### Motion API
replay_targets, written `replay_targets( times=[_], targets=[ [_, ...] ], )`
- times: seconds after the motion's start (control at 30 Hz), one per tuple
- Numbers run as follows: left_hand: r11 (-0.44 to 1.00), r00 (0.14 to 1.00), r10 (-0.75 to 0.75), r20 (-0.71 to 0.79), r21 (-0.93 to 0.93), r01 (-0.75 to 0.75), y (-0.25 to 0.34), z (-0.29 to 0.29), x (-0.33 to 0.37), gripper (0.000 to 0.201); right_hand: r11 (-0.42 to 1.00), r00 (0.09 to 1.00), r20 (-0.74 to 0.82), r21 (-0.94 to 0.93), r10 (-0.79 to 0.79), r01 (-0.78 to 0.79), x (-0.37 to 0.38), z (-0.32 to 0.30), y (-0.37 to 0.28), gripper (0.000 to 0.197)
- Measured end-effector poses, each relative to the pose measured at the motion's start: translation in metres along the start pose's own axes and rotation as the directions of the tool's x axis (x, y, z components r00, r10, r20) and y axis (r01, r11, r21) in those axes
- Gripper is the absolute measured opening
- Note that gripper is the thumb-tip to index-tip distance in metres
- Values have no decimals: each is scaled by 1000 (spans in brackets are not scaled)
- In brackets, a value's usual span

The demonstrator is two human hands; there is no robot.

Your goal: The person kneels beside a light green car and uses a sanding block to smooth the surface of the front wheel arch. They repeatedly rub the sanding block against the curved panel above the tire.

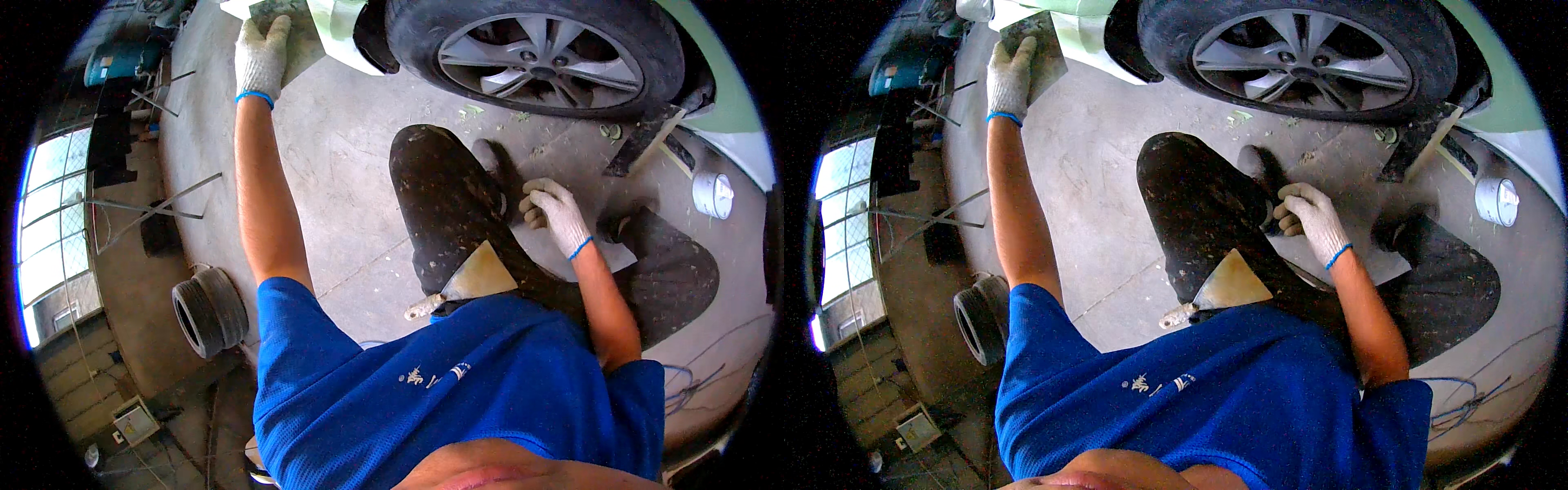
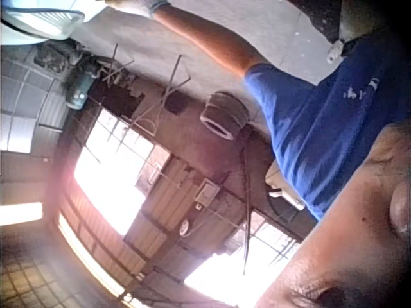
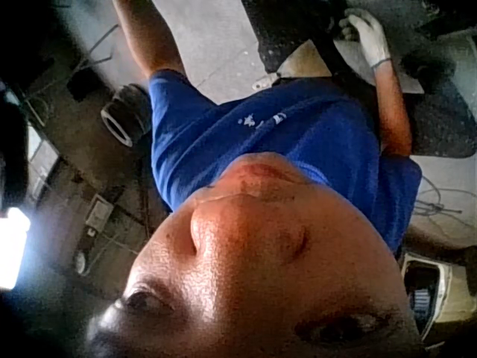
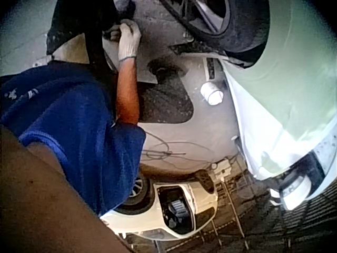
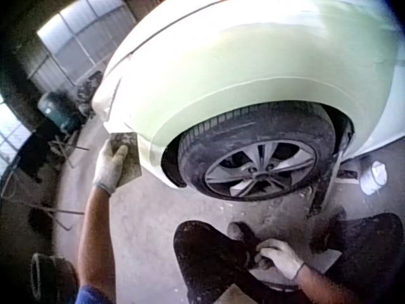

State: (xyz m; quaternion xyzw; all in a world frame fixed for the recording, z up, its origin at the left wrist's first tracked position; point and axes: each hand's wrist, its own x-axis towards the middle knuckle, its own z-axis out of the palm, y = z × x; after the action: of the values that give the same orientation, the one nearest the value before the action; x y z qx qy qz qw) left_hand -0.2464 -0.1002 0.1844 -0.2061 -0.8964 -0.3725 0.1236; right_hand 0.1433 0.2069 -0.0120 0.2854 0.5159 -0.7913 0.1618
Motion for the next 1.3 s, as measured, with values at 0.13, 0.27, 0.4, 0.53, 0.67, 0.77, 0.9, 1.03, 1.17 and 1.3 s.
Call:
replay_targets(
  times=[0.13,0.27,0.4,0.53,0.67,0.77,0.9,1.03,1.17,1.3],
  targets=[
    [999,999,-12,-39,49,14,13,10,-12,39,1000,1000,-5,-3,9,-9,-1,1,-2,26],
    [1000,995,-25,-94,6,25,17,26,-26,40,999,1000,-16,-42,-6,6,-4,1,-4,26],
    [999,997,-24,-71,-50,20,19,34,-33,42,1000,1000,-12,-5,-15,15,-3,-3,2,25],
    [996,996,-35,-86,-83,27,15,35,-38,41,1000,1000,-14,-8,1,-1,-4,-2,5,25],
    [996,988,-58,-146,-79,47,20,49,-45,39,1000,1000,-19,-21,1,-2,-3,-2,5,26],
    [1000,981,-13,-196,-14,10,20,62,-50,38,1000,1000,-29,-2,5,-5,-3,-4,6,26],
    [999,991,-17,-132,-46,11,14,76,-58,38,1000,999,-28,1,18,-18,-2,-4,8,26],
    [976,980,198,12,95,-198,11,144,-82,37,1000,1000,-21,-18,-4,4,-3,-3,7,26],
    [952,991,28,-132,-298,-67,21,156,-115,30,998,995,-91,-30,-48,46,-15,-9,-1,25],
    [957,943,7,-333,-273,-103,14,111,-113,30,998,984,-172,-56,-34,24,-13,-19,7,25]
  ],
)
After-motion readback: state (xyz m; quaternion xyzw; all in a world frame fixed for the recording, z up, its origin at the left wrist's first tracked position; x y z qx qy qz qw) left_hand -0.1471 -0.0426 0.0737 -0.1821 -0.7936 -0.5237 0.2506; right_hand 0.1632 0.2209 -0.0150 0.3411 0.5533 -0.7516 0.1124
